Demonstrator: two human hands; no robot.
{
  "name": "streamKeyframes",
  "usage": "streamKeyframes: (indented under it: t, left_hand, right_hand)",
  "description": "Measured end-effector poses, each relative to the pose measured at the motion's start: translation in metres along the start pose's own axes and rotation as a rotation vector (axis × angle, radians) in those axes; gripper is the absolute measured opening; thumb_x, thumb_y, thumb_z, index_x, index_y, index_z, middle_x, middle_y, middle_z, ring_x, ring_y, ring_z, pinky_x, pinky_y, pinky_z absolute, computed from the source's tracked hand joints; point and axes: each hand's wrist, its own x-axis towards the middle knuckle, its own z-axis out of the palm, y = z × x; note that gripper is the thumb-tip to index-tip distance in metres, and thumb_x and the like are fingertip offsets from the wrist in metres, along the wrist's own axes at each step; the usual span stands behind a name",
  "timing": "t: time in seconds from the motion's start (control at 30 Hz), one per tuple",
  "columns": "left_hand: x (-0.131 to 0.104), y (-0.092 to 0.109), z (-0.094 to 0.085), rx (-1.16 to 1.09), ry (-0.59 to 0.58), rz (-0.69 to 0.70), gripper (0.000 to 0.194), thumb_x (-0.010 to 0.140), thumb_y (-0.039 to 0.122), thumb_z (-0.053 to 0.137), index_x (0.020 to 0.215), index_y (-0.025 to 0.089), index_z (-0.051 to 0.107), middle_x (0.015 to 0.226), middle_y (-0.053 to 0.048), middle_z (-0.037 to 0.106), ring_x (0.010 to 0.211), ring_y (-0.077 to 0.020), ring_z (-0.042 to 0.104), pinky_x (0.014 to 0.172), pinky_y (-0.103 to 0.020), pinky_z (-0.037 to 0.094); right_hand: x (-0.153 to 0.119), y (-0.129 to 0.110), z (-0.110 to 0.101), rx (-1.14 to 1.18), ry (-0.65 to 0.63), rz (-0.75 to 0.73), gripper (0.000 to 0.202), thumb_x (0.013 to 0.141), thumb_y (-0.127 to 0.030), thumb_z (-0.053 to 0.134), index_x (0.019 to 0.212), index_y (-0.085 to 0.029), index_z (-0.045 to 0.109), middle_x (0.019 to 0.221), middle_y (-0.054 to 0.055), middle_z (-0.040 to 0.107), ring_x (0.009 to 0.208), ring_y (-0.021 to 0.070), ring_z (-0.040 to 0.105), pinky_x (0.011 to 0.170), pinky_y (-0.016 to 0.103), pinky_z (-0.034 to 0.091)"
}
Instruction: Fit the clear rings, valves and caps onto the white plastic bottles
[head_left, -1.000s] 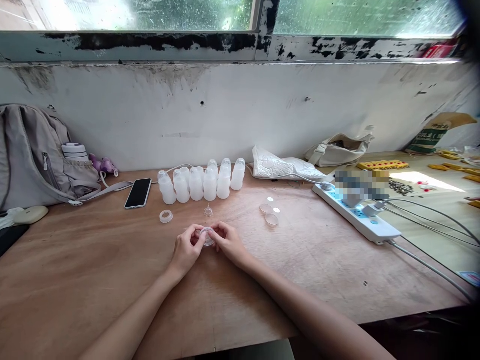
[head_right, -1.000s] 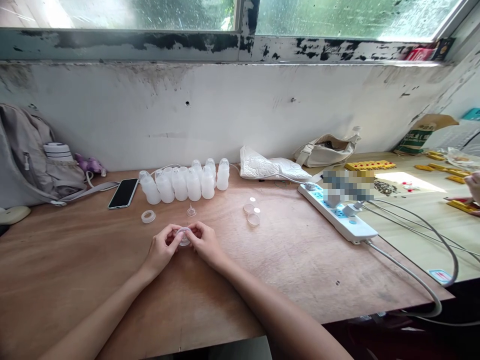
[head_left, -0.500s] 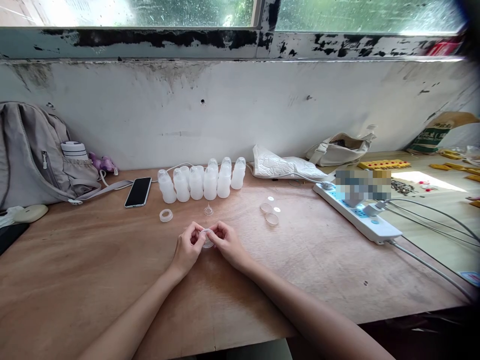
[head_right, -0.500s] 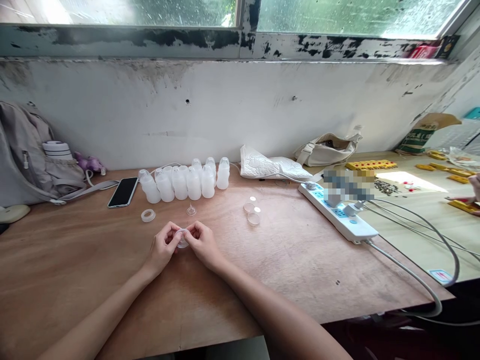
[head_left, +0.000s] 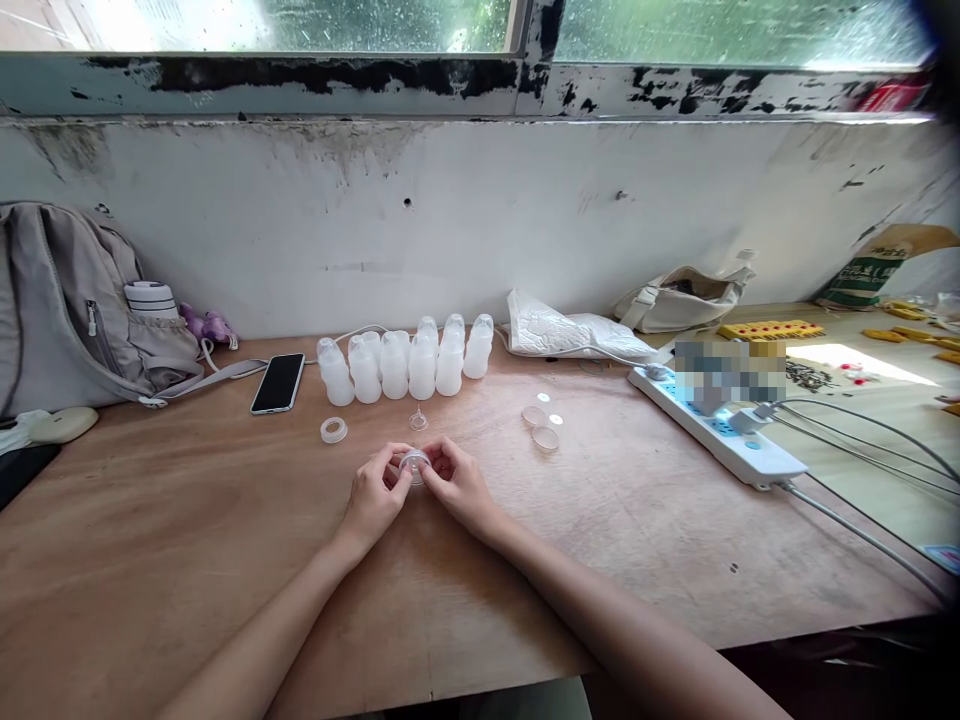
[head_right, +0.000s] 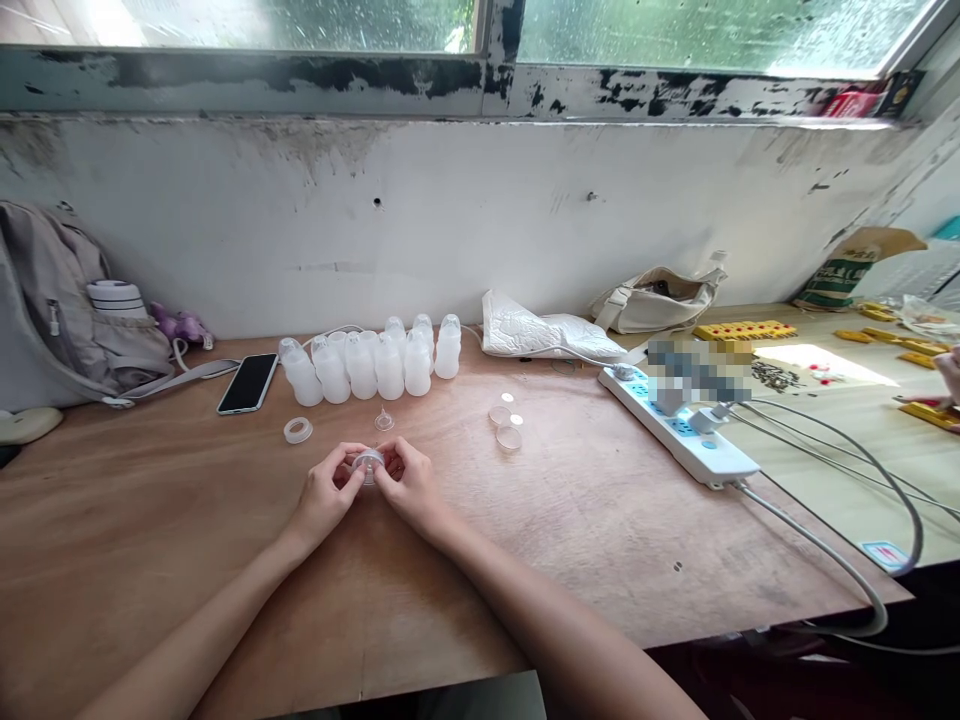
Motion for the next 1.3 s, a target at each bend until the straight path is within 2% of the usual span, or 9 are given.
streamKeyframes:
  t: [0.17,0.33,0.43,0.6,0.7,0.83,0.97,1.17,1.3]
  left_hand:
    - [0.000,0.000,-0.001,0.071,0.054,0.027,0.012,0.074,0.019,0.050,0.085,0.020,0.055,0.065,0.003,0.055,0.051,-0.0088,0.050,0.054,-0.020,0.041]
    - [0.002,-0.004,-0.002,-0.002,0.072,0.069,0.016,0.079,0.023,0.045,0.092,0.021,0.055,0.078,0.000,0.059,0.060,-0.0102,0.055,0.056,-0.020,0.044]
    - [0.003,-0.009,-0.001,-0.070,0.076,0.057,0.022,0.080,0.025,0.046,0.102,0.022,0.051,0.086,-0.003,0.060,0.067,-0.0117,0.058,0.060,-0.022,0.046]
    - [0.005,-0.013,0.000,-0.175,0.029,0.057,0.025,0.078,0.022,0.048,0.102,0.020,0.050,0.097,-0.005,0.061,0.086,-0.0155,0.059,0.072,-0.026,0.048]
    - [0.005,-0.013,-0.002,-0.273,0.024,0.022,0.024,0.081,0.024,0.040,0.102,0.018,0.051,0.103,-0.007,0.060,0.093,-0.0172,0.058,0.075,-0.027,0.047]
    - [0.004,-0.009,-0.004,-0.379,-0.023,0.011,0.030,0.086,0.030,0.032,0.105,0.016,0.050,0.107,-0.008,0.059,0.097,-0.0181,0.057,0.078,-0.029,0.047]
    - [0.003,-0.005,-0.003,-0.238,-0.059,0.039,0.035,0.074,0.033,0.055,0.104,0.017,0.050,0.100,-0.007,0.060,0.087,-0.0169,0.059,0.075,-0.027,0.047]
    - [0.005,-0.001,-0.004,-0.051,-0.041,0.060,0.022,0.074,0.028,0.053,0.093,0.018,0.051,0.082,-0.001,0.061,0.065,-0.0125,0.057,0.061,-0.023,0.046]
    - [0.007,-0.001,-0.003,0.101,-0.033,0.164,0.017,0.072,0.025,0.053,0.088,0.019,0.051,0.082,-0.001,0.060,0.067,-0.0138,0.056,0.062,-0.025,0.044]
  right_hand:
    - [-0.001,-0.002,0.001,0.072,-0.021,-0.010,0.007,0.074,-0.024,0.054,0.078,-0.019,0.053,0.071,0.000,0.057,0.059,0.0108,0.051,0.055,0.023,0.043]
    - [0.004,-0.002,-0.004,0.536,-0.077,0.218,0.025,0.078,-0.038,0.051,0.095,-0.020,0.052,0.069,-0.001,0.055,0.053,0.0103,0.054,0.051,0.025,0.046]
    - [0.009,0.002,-0.007,0.651,-0.083,0.283,0.035,0.074,-0.039,0.057,0.103,-0.020,0.050,0.067,-0.002,0.056,0.049,0.0096,0.054,0.049,0.025,0.046]
    - [0.009,0.004,-0.007,0.585,-0.142,0.260,0.032,0.071,-0.038,0.061,0.094,-0.017,0.054,0.063,-0.002,0.060,0.046,0.0087,0.053,0.047,0.023,0.044]
    - [0.008,0.003,-0.005,0.540,-0.124,0.240,0.025,0.070,-0.038,0.061,0.081,-0.016,0.055,0.062,-0.001,0.060,0.047,0.0091,0.053,0.047,0.023,0.044]
    - [0.007,0.002,-0.004,0.471,-0.097,0.225,0.024,0.071,-0.039,0.059,0.080,-0.017,0.054,0.064,-0.001,0.060,0.048,0.0095,0.052,0.047,0.023,0.045]
    - [0.006,0.001,-0.003,0.380,-0.109,0.191,0.024,0.072,-0.041,0.057,0.079,-0.018,0.053,0.057,-0.003,0.054,0.046,0.0101,0.050,0.047,0.024,0.044]
    - [0.004,0.001,-0.001,0.290,-0.064,0.109,0.022,0.079,-0.041,0.049,0.078,-0.020,0.051,0.060,-0.004,0.052,0.046,0.0094,0.047,0.047,0.022,0.040]
    - [0.004,0.005,-0.001,0.191,-0.018,0.072,0.026,0.083,-0.042,0.044,0.070,-0.019,0.048,0.056,-0.004,0.049,0.045,0.0094,0.044,0.046,0.023,0.038]
